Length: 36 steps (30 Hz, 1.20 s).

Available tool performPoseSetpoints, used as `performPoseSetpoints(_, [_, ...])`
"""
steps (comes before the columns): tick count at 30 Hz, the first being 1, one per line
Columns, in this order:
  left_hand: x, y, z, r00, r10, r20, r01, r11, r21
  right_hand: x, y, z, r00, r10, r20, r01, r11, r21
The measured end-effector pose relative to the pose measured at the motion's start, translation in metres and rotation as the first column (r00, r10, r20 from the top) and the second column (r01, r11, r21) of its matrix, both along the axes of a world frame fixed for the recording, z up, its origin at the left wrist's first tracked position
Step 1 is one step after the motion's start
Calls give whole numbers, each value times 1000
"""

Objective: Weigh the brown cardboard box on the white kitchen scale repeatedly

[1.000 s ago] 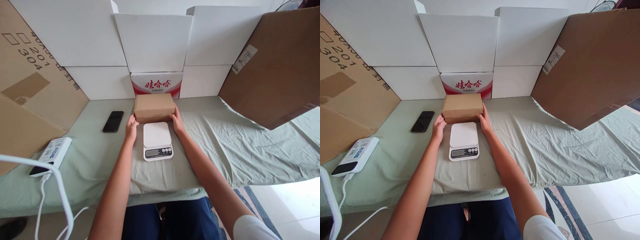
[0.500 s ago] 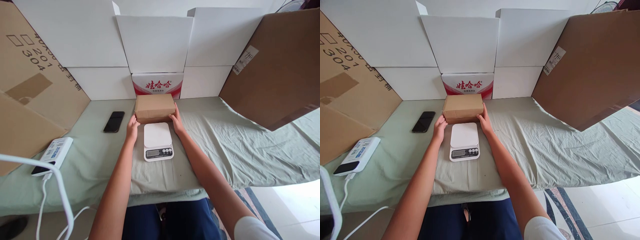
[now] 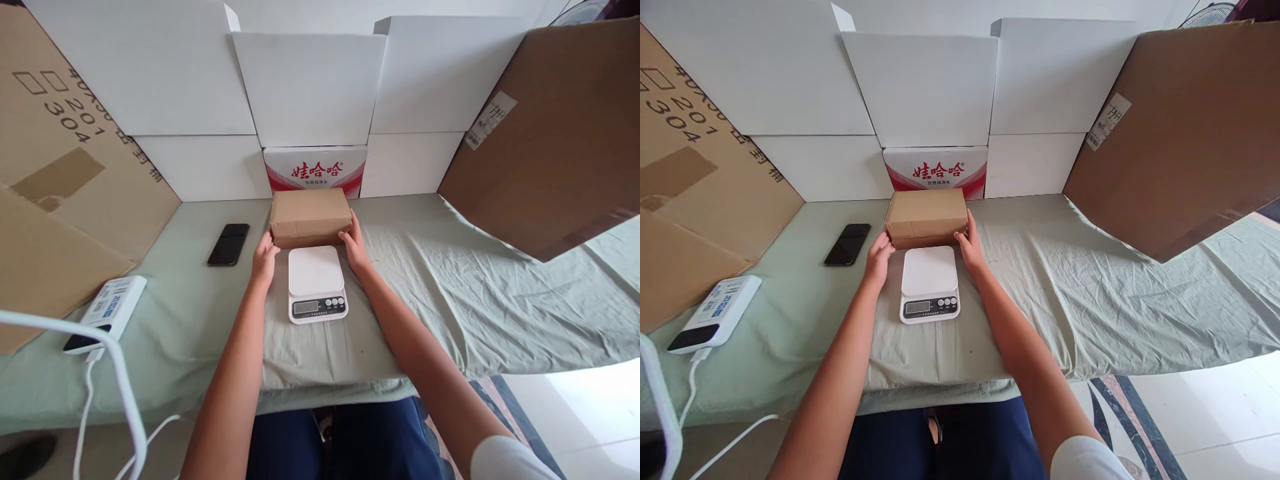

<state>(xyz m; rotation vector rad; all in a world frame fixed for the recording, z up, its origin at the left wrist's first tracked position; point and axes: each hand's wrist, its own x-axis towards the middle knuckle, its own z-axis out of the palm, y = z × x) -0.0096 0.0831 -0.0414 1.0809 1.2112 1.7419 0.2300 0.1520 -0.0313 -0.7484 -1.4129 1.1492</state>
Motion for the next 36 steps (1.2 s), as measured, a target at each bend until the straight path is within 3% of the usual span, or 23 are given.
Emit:
performPoseSetpoints(20, [4,-1,4,999,-33,-41,34,999,13,1,-2,5,995,-39,87,35,999,40])
performPoseSetpoints(25, [4,-2,2,1000,-12,-4,12,1000,18,2,-2,2,998,-42,46,36,993,113])
performPoseSetpoints(30, [9,-26,7,997,72,-16,-70,994,81,7,-15,4,998,-69,13,65,970,233])
performPoseSetpoints(36, [24,-78,3,989,145,-23,-141,981,130,22,-64,8,993,-113,44,96,957,275])
